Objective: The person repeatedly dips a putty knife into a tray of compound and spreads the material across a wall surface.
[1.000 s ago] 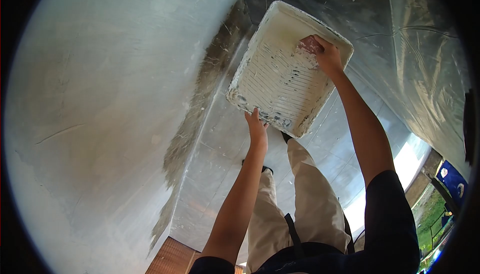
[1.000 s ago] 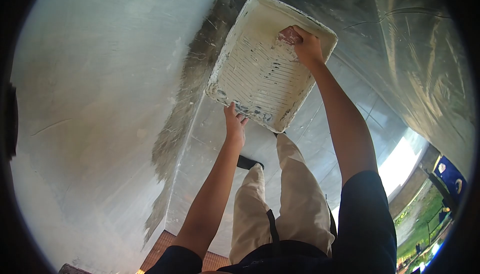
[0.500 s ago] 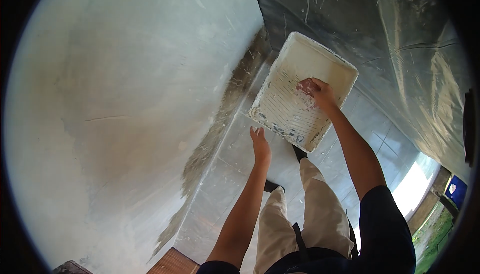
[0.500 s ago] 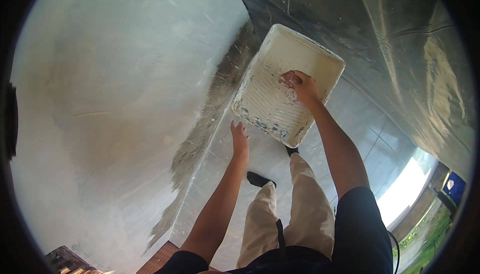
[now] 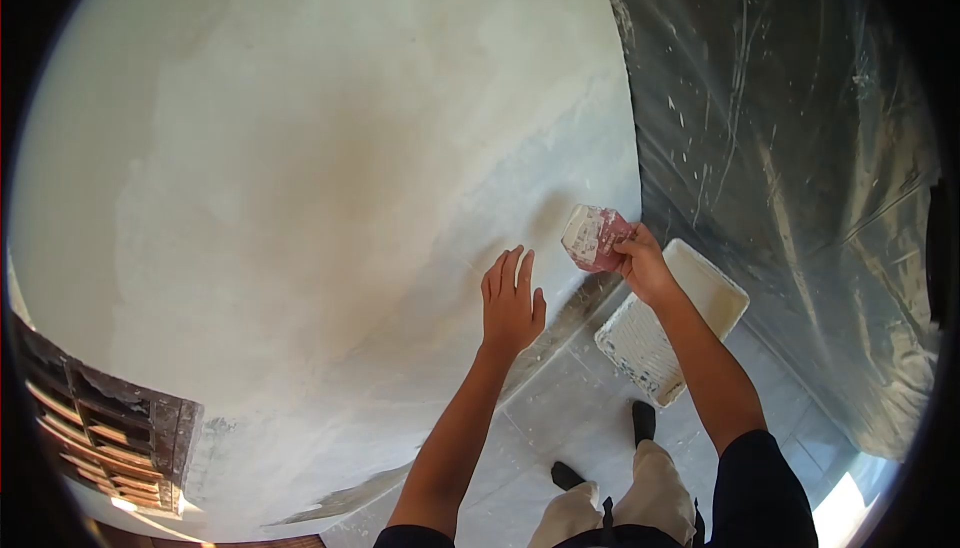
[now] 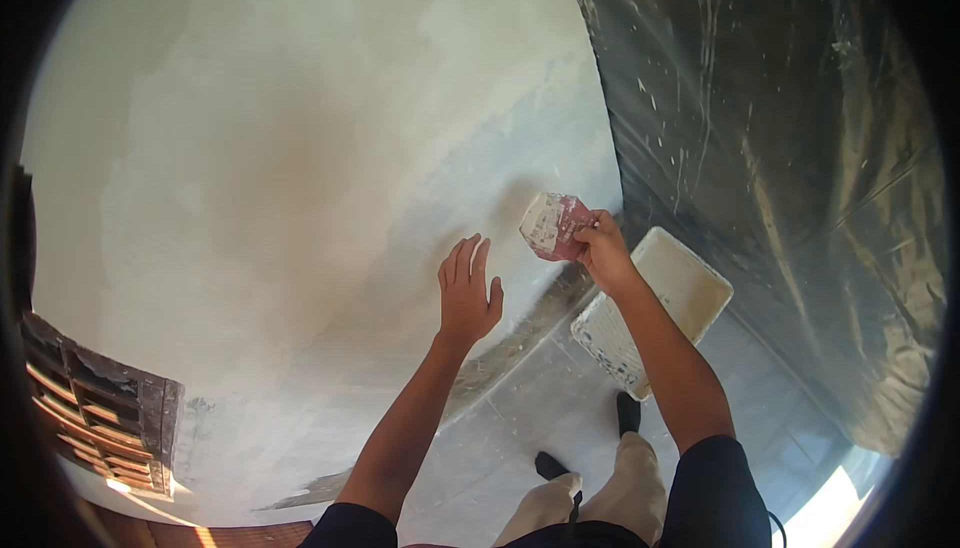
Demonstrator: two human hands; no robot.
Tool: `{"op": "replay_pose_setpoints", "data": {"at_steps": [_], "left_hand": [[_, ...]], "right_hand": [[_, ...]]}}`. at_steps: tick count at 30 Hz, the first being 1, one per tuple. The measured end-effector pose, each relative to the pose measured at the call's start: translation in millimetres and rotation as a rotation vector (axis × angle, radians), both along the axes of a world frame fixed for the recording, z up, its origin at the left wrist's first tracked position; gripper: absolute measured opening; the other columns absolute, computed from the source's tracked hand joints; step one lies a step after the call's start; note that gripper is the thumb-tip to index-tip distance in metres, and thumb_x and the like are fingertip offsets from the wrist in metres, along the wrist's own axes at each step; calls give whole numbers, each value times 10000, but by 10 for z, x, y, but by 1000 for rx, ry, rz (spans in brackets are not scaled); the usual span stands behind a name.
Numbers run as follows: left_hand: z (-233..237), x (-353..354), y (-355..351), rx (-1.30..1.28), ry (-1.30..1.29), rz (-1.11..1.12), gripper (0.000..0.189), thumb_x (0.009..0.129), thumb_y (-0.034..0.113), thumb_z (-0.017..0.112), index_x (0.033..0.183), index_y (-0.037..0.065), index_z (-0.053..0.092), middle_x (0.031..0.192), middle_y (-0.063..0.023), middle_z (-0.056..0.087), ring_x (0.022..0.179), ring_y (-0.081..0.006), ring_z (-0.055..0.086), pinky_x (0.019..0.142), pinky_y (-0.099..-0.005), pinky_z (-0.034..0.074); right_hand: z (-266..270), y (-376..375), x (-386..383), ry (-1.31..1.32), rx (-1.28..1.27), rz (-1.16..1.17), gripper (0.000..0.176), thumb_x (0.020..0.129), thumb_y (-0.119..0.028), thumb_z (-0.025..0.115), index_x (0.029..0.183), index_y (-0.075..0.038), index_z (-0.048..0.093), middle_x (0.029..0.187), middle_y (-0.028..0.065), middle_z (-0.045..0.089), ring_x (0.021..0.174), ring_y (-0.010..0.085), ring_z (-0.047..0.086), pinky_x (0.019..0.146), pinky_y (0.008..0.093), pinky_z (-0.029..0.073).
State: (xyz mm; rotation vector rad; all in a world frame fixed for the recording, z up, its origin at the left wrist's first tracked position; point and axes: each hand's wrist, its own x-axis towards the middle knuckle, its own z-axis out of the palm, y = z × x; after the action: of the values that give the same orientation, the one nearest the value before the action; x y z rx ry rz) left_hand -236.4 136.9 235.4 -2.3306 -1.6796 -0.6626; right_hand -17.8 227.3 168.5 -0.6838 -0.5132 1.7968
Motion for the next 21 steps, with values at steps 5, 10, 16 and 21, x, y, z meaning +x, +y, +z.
{"op": "replay_pose_setpoints", "data": {"at_steps": [5,10,16,21], "left_hand": [[1062,-288,88,270,201,-59,571,778,88,617,1338,45,512,1399,-132,475,1297,-332,406,1039,-504,301],[2073,-587,117,483,333,-32,531,774,94,612,1299,56,549,1371,-118,502,1283,-313,416,1027,-494,302],[3103,-865,143,755,498,22,506,772,96,604,1275,60,569,1366,-107,509,1285,-304,417,1024,-477,295],[3740,-965,255,840,609,24,502,769,102,599,1268,62,573,1348,-101,519,1278,-294,424,1017,-459,298]], "right_hand": [[1351,-2,-191,57,219,65,371,918,67,421,1284,25,462,1217,154,597,1097,230,631,947,386,543],[2297,22,-412,177,397,59,324,991,8,415,1306,27,486,1234,116,611,1117,206,621,997,355,511],[3099,-6,-682,174,585,-27,338,1010,-22,437,1338,47,486,1248,127,608,1121,185,609,1002,349,494],[3548,-63,-935,-180,921,-411,332,1010,-16,435,1319,57,532,1198,121,649,1113,157,600,995,304,458]]}}
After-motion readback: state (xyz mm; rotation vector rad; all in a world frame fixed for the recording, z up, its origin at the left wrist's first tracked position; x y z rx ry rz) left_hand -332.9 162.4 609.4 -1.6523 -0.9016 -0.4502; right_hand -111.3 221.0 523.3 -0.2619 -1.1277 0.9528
